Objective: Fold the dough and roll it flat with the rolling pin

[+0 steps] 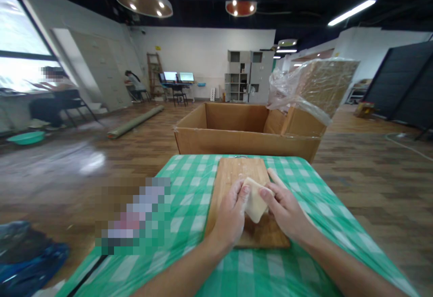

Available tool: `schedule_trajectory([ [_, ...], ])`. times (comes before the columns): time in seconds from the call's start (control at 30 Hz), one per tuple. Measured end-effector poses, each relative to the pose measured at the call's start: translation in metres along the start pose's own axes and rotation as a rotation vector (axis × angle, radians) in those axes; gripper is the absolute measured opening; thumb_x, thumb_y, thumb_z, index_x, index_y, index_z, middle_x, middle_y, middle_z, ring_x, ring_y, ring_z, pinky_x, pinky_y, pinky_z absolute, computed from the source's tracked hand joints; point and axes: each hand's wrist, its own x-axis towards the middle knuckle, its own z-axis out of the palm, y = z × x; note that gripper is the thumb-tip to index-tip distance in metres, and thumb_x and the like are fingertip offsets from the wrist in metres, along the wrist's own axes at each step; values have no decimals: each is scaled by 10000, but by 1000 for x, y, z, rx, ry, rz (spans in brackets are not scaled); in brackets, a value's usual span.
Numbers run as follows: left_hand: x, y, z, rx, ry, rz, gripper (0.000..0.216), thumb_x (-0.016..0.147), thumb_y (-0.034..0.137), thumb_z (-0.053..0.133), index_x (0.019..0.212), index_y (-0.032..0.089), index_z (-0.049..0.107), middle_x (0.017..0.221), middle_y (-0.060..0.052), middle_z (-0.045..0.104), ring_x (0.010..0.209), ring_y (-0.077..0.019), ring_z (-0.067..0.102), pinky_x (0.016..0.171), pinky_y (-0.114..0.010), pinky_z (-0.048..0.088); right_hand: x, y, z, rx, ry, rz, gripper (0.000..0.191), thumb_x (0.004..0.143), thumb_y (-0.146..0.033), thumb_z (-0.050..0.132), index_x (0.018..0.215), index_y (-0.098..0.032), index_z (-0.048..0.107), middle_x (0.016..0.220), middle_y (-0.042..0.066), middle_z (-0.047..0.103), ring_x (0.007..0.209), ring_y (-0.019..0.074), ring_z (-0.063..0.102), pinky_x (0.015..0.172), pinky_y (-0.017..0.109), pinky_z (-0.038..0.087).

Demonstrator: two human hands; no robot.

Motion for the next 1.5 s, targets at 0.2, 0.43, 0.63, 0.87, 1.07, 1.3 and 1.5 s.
schedule_trajectory([
  [0.2,2,-5,-21,178,-171,48,392,1008,531,495,866,186,616,772,0,599,727,-163,548,650,-269,386,0,-7,-15,-157,-123,-129,422,1021,-504,498,700,-231,472,625,-74,445,593,143,481,1207,528,173],
  [0.43,0,-4,-19,247,-148,105,396,1023,497,477,802,185,580,726,3,564,687,-156,528,618,-268,349,-5,-11,-13,-209,-183,-185,399,999,-438,554,692,-225,417,627,-70,429,586,130,427,1018,474,422],
  [0.63,-4,10,-18,317,-211,145,344,1028,437,485,849,184,634,774,-17,630,737,-175,579,666,-277,376,-5,-19,-10,48,-246,-22,439,1059,-469,383,716,-229,516,673,-22,525,643,174,542,653,338,502],
  [0.87,-1,-3,-14,176,-162,25,429,1009,515,490,729,191,517,697,17,525,684,-149,489,615,-262,338,-6,-20,-8,105,-179,-9,441,1000,-470,515,634,-224,521,579,-33,454,578,151,466,631,331,509],
  [1.07,-4,0,-14,287,-196,61,456,1024,534,440,736,192,527,706,10,556,687,-154,511,624,-275,334,-8,-22,-6,83,-196,-2,405,1003,-484,499,689,-229,495,637,-30,494,589,146,469,638,328,490],
  [1.3,-3,-1,-13,208,-181,4,462,999,558,477,723,191,526,686,12,545,663,-150,496,591,-269,320,-8,-30,-6,152,-174,4,394,1016,-466,475,703,-232,525,638,-20,500,643,173,518,681,352,518],
  [1.5,1,-4,-15,17,-274,-10,409,972,555,540,862,170,624,813,-12,615,791,-176,553,699,-265,422,-9,-24,-6,106,-53,-6,405,992,-482,522,667,-241,499,603,-19,471,681,201,535,801,417,543],
])
